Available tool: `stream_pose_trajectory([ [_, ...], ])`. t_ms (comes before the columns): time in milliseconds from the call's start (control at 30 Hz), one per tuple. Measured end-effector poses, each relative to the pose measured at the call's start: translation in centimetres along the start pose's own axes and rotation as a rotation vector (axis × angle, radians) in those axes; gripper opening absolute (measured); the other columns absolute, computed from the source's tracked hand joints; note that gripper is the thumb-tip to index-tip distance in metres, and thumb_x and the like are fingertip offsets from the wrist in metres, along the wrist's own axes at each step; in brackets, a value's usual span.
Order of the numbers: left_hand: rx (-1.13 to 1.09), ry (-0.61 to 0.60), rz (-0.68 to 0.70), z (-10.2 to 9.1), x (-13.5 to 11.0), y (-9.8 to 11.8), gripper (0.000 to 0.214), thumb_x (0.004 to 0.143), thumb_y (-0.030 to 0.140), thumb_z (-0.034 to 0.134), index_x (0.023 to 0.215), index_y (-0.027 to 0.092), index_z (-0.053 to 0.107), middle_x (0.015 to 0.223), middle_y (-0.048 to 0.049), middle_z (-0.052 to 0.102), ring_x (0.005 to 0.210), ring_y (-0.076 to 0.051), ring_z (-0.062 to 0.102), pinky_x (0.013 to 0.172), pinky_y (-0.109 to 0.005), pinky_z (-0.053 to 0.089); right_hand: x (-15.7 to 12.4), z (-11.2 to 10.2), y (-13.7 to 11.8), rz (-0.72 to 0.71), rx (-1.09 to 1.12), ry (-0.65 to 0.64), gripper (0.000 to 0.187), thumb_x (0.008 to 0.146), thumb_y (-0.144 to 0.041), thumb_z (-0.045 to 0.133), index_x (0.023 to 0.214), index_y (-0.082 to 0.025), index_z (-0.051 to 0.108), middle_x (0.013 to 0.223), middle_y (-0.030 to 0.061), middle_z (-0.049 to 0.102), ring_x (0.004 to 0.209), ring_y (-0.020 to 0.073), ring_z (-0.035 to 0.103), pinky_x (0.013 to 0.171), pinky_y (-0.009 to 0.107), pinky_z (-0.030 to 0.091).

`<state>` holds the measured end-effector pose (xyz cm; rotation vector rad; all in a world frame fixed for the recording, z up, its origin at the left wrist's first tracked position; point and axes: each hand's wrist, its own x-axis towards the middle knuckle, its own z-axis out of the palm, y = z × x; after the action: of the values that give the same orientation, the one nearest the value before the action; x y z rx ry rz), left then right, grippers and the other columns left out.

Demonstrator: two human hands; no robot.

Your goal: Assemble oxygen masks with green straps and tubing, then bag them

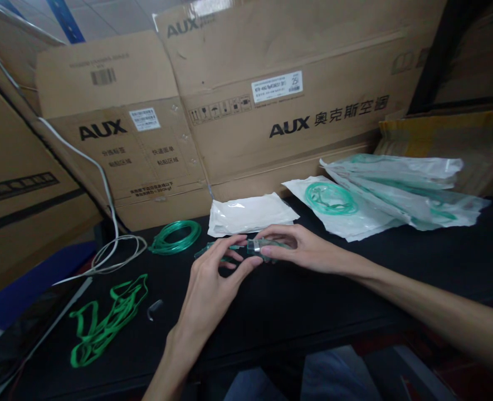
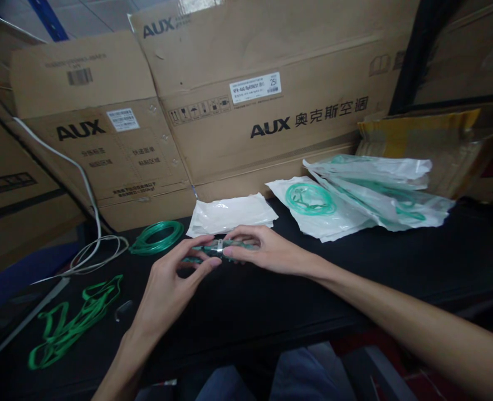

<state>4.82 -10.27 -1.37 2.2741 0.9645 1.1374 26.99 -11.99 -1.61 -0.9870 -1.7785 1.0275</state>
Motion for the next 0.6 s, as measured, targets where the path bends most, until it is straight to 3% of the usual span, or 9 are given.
stream_pose_trajectory([
  [100, -0.011, -0.032, -0.047, -0.24, 0.06, 0.03, 0.022, 0.095, 0.038, 0.062, 0.104, 0.023, 0.075, 0.103, -0.0021, 0.077, 0.093, -0.019, 0.072, 0.072, -0.025, 0.059, -0.06, 0.05, -0.11, 0.011, -0.063, 0.005, 0.037, 0.090, -0.045, 0.067, 0.113, -0.015, 0.068, 0.098, 0.0052, 0.071, 0.086, 0.0169, 0.065, 0.079, 0.029, 0.050],
  [300, -0.033, -0.085, -0.071, -0.18, 0.07, 0.08, 0.022, 0.094, 0.034, 0.062, 0.108, 0.023, 0.075, 0.107, -0.0032, 0.078, 0.098, -0.020, 0.073, 0.075, -0.026, 0.059, -0.32, 0.11, -0.33, -0.019, -0.155, -0.038, 0.036, 0.093, -0.041, 0.064, 0.118, -0.016, 0.069, 0.103, 0.0063, 0.071, 0.091, 0.0178, 0.063, 0.080, 0.029, 0.050],
  [600, -0.053, -0.126, -0.102, 0.17, 0.17, -0.03, 0.020, 0.092, 0.032, 0.064, 0.106, 0.021, 0.075, 0.097, -0.0021, 0.079, 0.084, -0.017, 0.074, 0.071, -0.024, 0.058, -0.40, -0.01, -0.29, 0.042, -0.171, -0.126, 0.039, 0.097, -0.040, 0.058, 0.124, -0.015, 0.069, 0.084, 0.0039, 0.071, 0.075, 0.0148, 0.060, 0.070, 0.027, 0.048],
])
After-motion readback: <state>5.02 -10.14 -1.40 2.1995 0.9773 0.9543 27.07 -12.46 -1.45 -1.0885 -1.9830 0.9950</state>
